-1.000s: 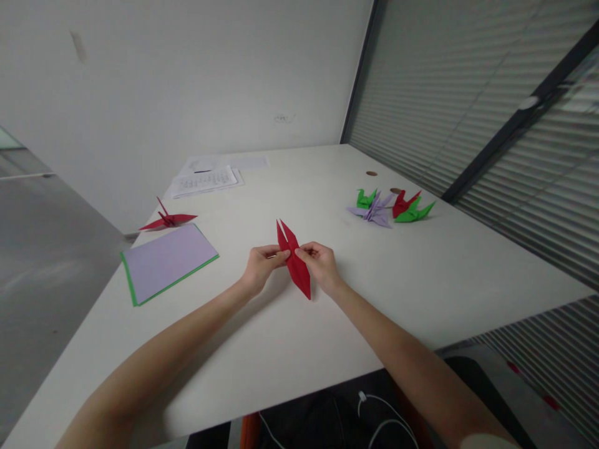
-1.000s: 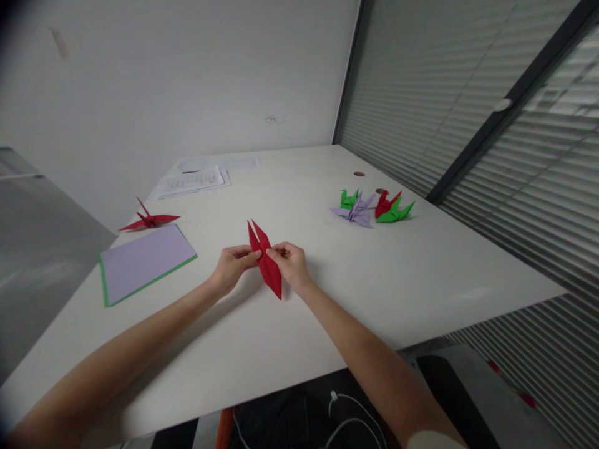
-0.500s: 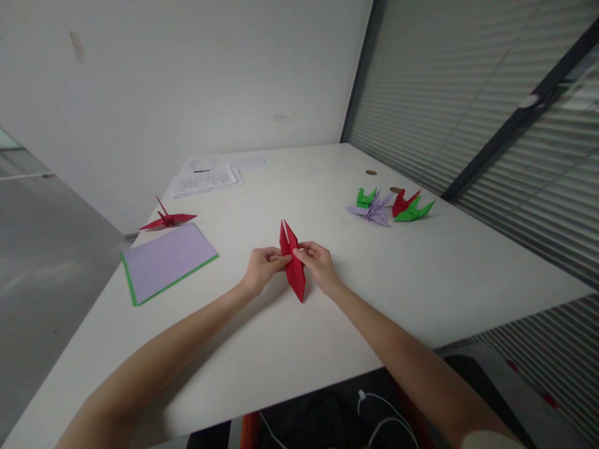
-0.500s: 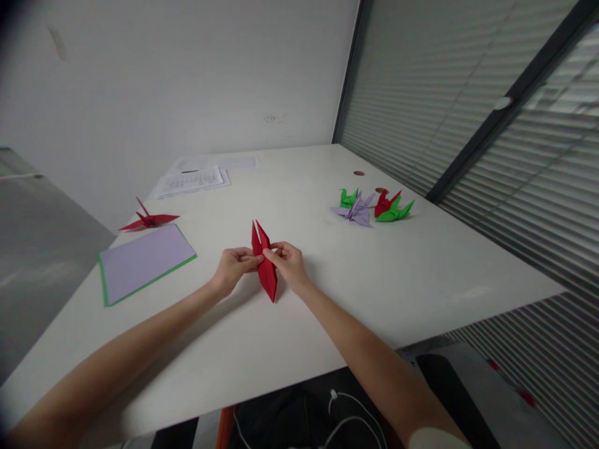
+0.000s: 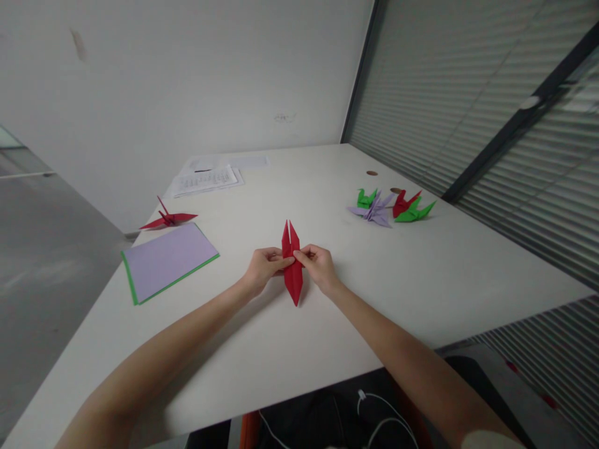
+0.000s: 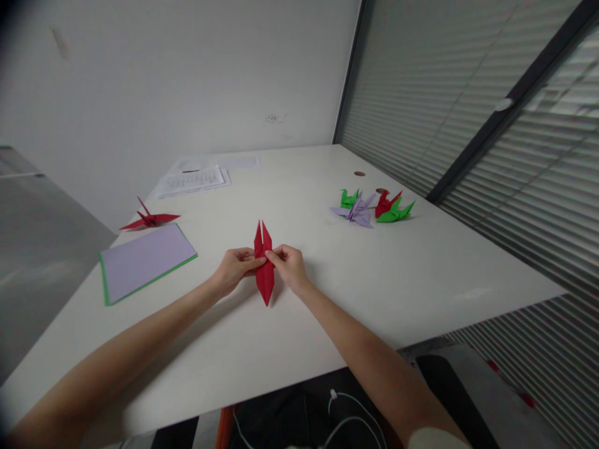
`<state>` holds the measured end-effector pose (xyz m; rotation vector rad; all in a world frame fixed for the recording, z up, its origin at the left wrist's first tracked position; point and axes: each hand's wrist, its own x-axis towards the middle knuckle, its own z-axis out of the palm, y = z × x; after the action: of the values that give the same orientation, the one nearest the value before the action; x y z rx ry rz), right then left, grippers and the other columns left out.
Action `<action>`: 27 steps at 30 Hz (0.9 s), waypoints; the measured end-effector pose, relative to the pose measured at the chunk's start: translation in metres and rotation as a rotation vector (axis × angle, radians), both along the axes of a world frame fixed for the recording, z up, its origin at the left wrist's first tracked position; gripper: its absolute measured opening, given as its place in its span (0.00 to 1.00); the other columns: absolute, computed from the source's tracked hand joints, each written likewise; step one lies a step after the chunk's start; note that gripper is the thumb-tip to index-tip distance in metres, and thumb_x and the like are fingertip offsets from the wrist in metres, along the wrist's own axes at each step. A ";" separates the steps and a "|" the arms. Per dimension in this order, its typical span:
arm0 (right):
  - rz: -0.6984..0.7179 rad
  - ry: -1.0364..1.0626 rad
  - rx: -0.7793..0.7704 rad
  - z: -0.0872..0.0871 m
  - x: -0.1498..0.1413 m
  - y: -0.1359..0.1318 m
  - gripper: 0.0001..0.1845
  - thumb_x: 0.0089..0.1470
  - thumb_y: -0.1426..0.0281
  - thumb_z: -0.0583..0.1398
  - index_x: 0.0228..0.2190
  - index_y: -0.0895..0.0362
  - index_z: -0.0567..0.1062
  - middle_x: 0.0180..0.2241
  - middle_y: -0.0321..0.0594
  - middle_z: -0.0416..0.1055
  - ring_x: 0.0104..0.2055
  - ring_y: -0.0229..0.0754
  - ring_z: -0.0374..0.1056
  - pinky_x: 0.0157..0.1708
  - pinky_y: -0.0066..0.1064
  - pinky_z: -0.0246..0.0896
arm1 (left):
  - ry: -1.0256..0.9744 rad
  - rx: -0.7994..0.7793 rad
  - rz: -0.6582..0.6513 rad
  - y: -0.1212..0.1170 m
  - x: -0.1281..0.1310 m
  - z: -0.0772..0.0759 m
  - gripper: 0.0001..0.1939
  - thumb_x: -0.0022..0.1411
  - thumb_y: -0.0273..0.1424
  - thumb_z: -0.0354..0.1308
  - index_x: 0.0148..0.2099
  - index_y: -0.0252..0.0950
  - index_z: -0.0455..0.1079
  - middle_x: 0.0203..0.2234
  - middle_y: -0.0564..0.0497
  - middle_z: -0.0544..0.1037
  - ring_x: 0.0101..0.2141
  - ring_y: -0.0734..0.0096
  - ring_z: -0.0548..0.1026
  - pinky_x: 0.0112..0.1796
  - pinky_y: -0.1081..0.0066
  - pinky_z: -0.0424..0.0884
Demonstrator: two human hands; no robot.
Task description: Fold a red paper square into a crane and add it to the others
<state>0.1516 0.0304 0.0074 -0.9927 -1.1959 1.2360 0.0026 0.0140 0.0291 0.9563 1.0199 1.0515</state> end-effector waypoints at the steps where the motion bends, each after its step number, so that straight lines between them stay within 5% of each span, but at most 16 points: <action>1: 0.005 0.004 -0.002 0.001 -0.001 -0.001 0.16 0.38 0.58 0.67 0.18 0.56 0.72 0.19 0.34 0.69 0.23 0.36 0.63 0.27 0.30 0.59 | 0.009 0.009 0.002 0.001 -0.001 0.000 0.22 0.37 0.37 0.74 0.30 0.28 0.72 0.24 0.47 0.79 0.25 0.69 0.77 0.33 0.67 0.75; 8: 0.132 0.014 -0.075 0.008 0.001 -0.005 0.16 0.35 0.59 0.69 0.23 0.58 0.76 0.24 0.37 0.73 0.26 0.38 0.66 0.29 0.32 0.59 | 0.100 0.024 -0.036 -0.002 0.002 0.005 0.19 0.36 0.36 0.74 0.27 0.27 0.73 0.20 0.48 0.77 0.22 0.72 0.74 0.28 0.71 0.71; 16: 0.004 0.191 -0.143 -0.001 0.001 0.001 0.14 0.33 0.63 0.71 0.21 0.59 0.77 0.22 0.36 0.72 0.24 0.36 0.64 0.29 0.31 0.60 | 0.055 -0.114 -0.196 -0.008 0.006 0.000 0.20 0.45 0.40 0.69 0.32 0.27 0.76 0.24 0.46 0.77 0.23 0.75 0.72 0.28 0.72 0.67; 27: 0.061 0.317 -0.259 0.008 -0.002 -0.002 0.16 0.30 0.62 0.72 0.18 0.59 0.75 0.19 0.35 0.71 0.23 0.34 0.63 0.27 0.29 0.60 | 0.242 0.109 -0.124 -0.006 0.003 -0.005 0.19 0.45 0.43 0.67 0.25 0.30 0.75 0.16 0.51 0.73 0.18 0.76 0.66 0.21 0.75 0.58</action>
<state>0.1498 0.0282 0.0149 -0.9078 -0.8388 1.5597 0.0059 0.0083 0.0239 1.2422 1.0933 0.9101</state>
